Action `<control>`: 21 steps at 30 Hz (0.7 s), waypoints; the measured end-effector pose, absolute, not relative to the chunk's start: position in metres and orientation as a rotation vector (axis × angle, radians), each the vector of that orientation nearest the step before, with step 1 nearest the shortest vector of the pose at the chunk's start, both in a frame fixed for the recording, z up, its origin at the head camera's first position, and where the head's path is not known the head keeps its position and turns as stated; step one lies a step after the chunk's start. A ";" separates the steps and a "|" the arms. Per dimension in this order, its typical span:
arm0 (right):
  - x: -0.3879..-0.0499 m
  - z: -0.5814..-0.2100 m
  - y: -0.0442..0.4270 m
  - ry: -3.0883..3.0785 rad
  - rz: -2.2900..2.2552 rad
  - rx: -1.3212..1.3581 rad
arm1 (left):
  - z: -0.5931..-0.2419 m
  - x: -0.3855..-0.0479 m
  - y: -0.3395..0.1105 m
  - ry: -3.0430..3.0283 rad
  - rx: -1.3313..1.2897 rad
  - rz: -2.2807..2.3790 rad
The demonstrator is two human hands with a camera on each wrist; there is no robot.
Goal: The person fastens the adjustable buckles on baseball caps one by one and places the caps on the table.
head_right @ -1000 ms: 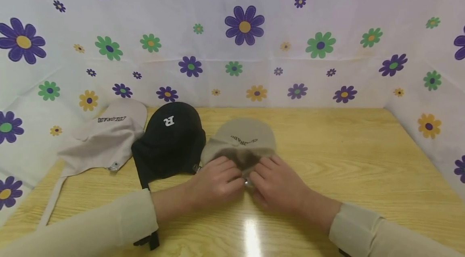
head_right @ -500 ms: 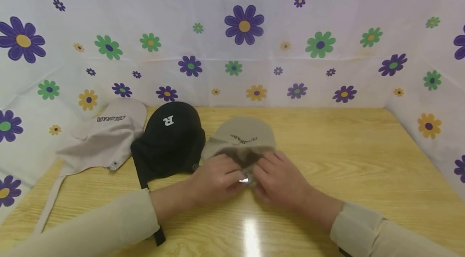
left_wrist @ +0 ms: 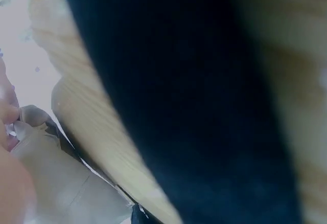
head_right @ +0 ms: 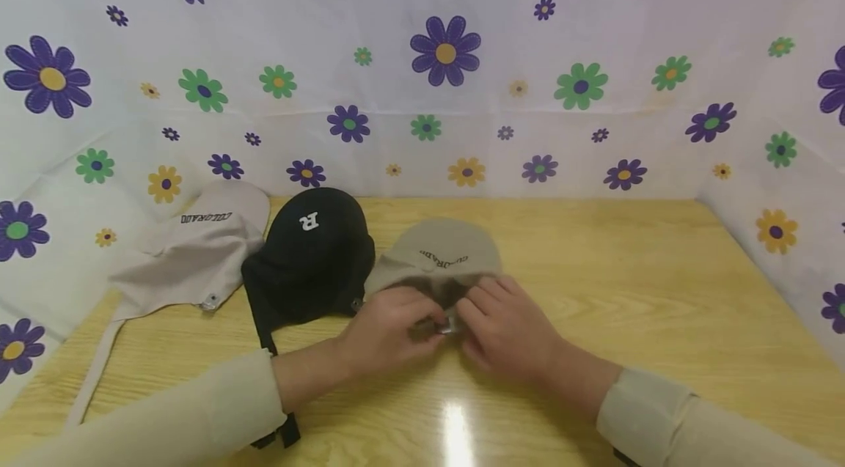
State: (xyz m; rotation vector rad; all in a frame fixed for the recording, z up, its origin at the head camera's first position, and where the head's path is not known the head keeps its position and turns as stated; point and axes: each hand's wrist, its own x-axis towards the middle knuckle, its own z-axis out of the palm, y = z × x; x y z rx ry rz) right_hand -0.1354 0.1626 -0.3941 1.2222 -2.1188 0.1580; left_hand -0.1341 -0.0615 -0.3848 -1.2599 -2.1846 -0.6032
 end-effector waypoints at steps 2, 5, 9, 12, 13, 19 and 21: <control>-0.135 -0.395 0.162 -2.116 0.165 1.249 | -0.386 -0.136 -0.062 -2.206 -1.267 -0.612; -0.133 -0.396 0.162 -2.120 0.172 1.278 | -0.389 -0.139 -0.062 -2.203 -1.289 -0.565; -0.133 -0.397 0.161 -2.146 0.173 1.292 | -0.390 -0.142 -0.063 -2.146 -1.309 -0.435; -0.133 -0.396 0.161 -2.167 0.164 1.292 | -0.389 -0.144 -0.063 -2.090 -1.331 -0.346; -0.133 -0.396 0.161 -2.171 0.160 1.292 | -0.389 -0.145 -0.063 -2.074 -1.338 -0.328; -0.137 -0.397 0.161 -2.141 0.137 1.305 | -0.391 -0.150 -0.063 -1.983 -1.357 -0.243; -0.138 -0.399 0.160 -2.122 0.134 1.315 | -0.392 -0.151 -0.063 -1.955 -1.362 -0.239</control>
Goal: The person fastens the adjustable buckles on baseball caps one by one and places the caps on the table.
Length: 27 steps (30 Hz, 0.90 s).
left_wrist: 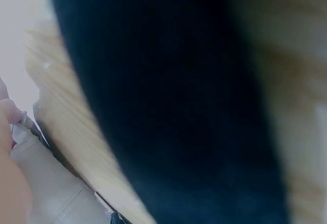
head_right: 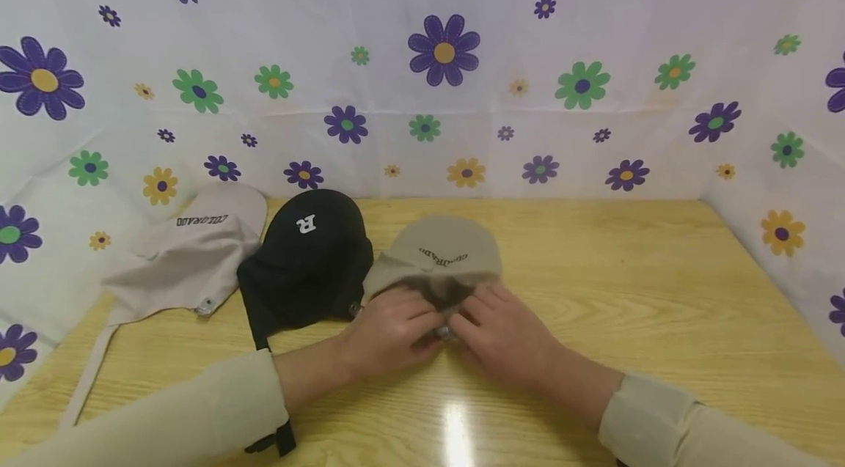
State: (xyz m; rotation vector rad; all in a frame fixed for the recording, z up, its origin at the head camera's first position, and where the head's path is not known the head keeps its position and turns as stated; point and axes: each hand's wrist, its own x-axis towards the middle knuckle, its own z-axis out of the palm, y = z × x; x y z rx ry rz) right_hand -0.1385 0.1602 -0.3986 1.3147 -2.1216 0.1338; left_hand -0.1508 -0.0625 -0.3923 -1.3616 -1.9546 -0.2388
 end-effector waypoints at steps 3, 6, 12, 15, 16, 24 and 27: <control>-0.139 -0.399 0.159 -2.121 0.126 1.318 | -0.392 -0.151 -0.063 -1.931 -1.361 -0.241; -0.138 -0.399 0.159 -2.143 0.118 1.307 | -0.393 -0.151 -0.063 -1.916 -1.347 -0.233; -0.136 -0.399 0.159 -2.163 0.125 1.271 | -0.391 -0.151 -0.062 -1.869 -1.286 -0.169; -0.136 -0.399 0.159 -2.152 0.130 1.257 | -0.390 -0.151 -0.062 -1.862 -1.254 -0.155; -0.136 -0.399 0.159 -2.147 0.133 1.254 | -0.390 -0.151 -0.062 -1.862 -1.244 -0.153; -0.137 -0.396 0.158 -2.126 0.146 1.244 | -0.389 -0.151 -0.064 -1.880 -1.218 -0.183; -0.138 -0.396 0.158 -2.121 0.146 1.241 | -0.389 -0.151 -0.064 -1.889 -1.230 -0.189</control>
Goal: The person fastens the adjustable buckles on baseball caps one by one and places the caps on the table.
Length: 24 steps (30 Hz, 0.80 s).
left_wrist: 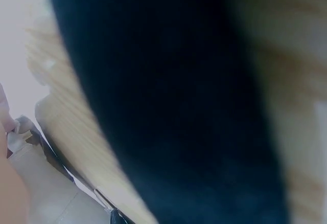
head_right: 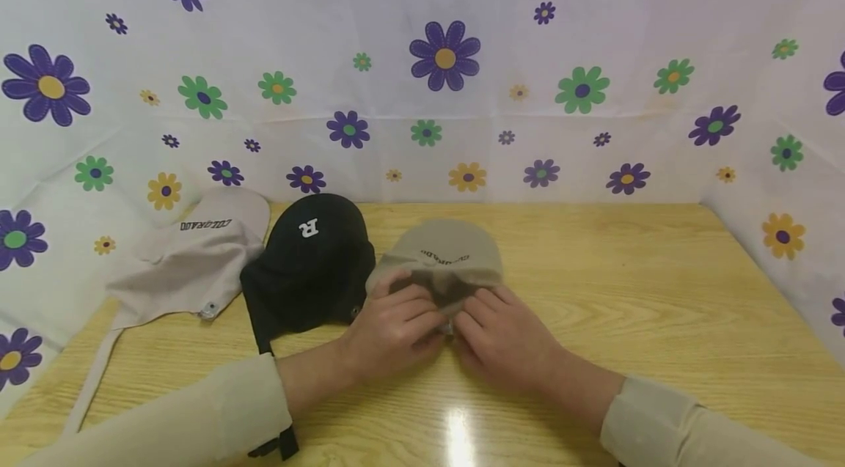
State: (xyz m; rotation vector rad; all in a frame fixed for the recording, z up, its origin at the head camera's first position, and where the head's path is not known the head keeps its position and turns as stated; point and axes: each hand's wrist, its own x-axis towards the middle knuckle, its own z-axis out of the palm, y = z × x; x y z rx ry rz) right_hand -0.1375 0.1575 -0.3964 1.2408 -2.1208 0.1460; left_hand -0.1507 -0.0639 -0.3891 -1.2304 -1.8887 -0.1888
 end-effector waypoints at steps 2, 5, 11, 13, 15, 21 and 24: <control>-0.138 -0.396 0.157 -2.118 0.149 1.237 | -0.389 -0.151 -0.064 -1.894 -1.234 -0.191; -0.137 -0.396 0.157 -2.115 0.158 1.232 | -0.389 -0.151 -0.063 -1.898 -1.234 -0.197; -0.137 -0.397 0.157 -2.104 0.166 1.227 | -0.388 -0.150 -0.062 -1.898 -1.239 -0.209; -0.137 -0.397 0.157 -2.108 0.160 1.225 | -0.388 -0.149 -0.062 -1.891 -1.241 -0.208; -0.137 -0.397 0.157 -2.112 0.156 1.223 | -0.387 -0.149 -0.063 -1.883 -1.240 -0.206; -0.136 -0.395 0.157 -2.107 0.134 1.217 | -0.387 -0.149 -0.062 -1.885 -1.233 -0.216; -0.136 -0.394 0.157 -2.104 0.123 1.208 | -0.387 -0.149 -0.062 -1.891 -1.229 -0.219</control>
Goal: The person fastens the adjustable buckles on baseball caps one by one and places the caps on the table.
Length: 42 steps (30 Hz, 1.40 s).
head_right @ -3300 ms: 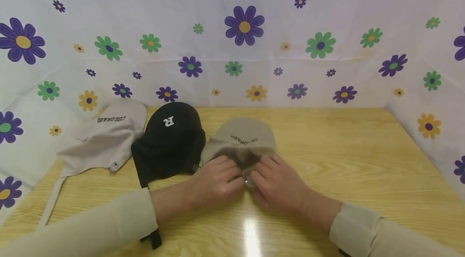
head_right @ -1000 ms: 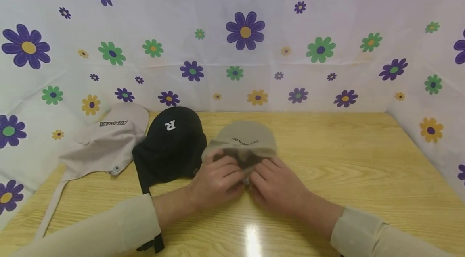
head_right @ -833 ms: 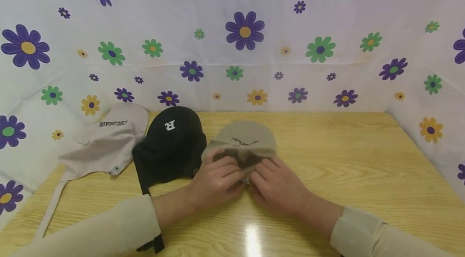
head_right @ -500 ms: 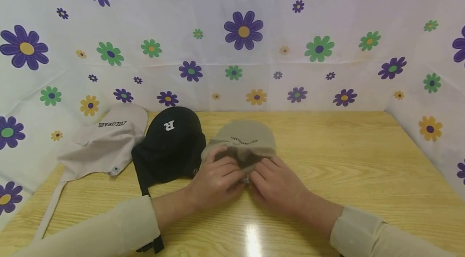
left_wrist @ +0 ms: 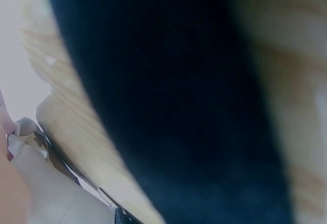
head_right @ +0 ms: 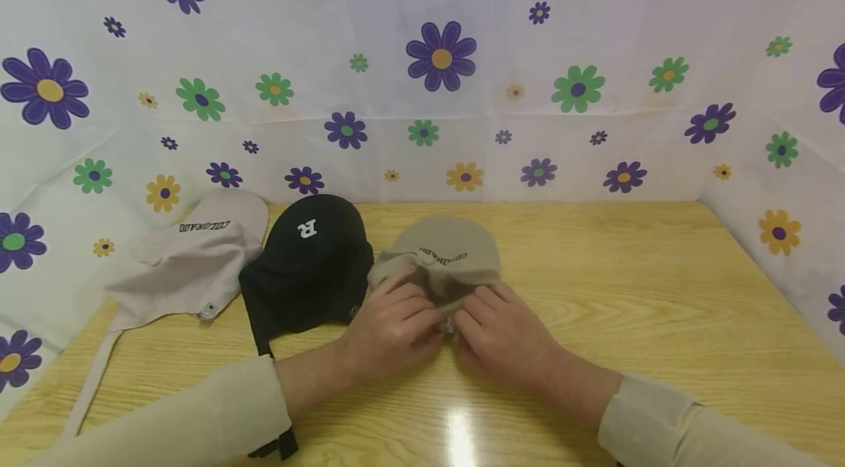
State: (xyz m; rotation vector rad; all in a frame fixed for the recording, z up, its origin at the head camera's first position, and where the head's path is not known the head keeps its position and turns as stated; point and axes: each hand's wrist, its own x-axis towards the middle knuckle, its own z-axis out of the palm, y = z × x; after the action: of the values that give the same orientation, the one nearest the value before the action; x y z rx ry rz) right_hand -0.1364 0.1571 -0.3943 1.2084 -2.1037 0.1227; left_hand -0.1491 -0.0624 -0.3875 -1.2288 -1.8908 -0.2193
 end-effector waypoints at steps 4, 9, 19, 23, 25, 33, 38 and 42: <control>-0.137 -0.395 0.158 -2.119 0.112 1.198 | -0.389 -0.150 -0.063 -1.925 -1.218 -0.239; -0.137 -0.394 0.158 -2.130 0.110 1.188 | -0.389 -0.151 -0.063 -1.955 -1.207 -0.241; -0.138 -0.391 0.158 -2.093 0.120 1.153 | -0.387 -0.150 -0.063 -1.989 -1.193 -0.201; -0.139 -0.391 0.158 -2.066 0.131 1.154 | -0.388 -0.151 -0.062 -1.979 -1.182 -0.208; -0.139 -0.392 0.158 -2.054 0.138 1.157 | -0.388 -0.151 -0.062 -1.965 -1.182 -0.214; -0.138 -0.394 0.156 -2.068 0.126 1.155 | -0.389 -0.152 -0.063 -1.912 -1.217 -0.249; -0.136 -0.397 0.154 -2.149 0.115 1.139 | -0.389 -0.153 -0.064 -1.904 -1.244 -0.269; -0.135 -0.398 0.153 -2.175 0.098 1.131 | -0.389 -0.153 -0.062 -1.887 -1.258 -0.258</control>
State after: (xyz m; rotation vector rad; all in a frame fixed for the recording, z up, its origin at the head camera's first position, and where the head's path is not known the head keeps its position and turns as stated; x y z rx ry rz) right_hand -0.1348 0.1530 -0.3980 1.1306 -2.1748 0.0978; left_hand -0.1528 -0.0624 -0.3889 -1.2583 -1.8875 -0.2580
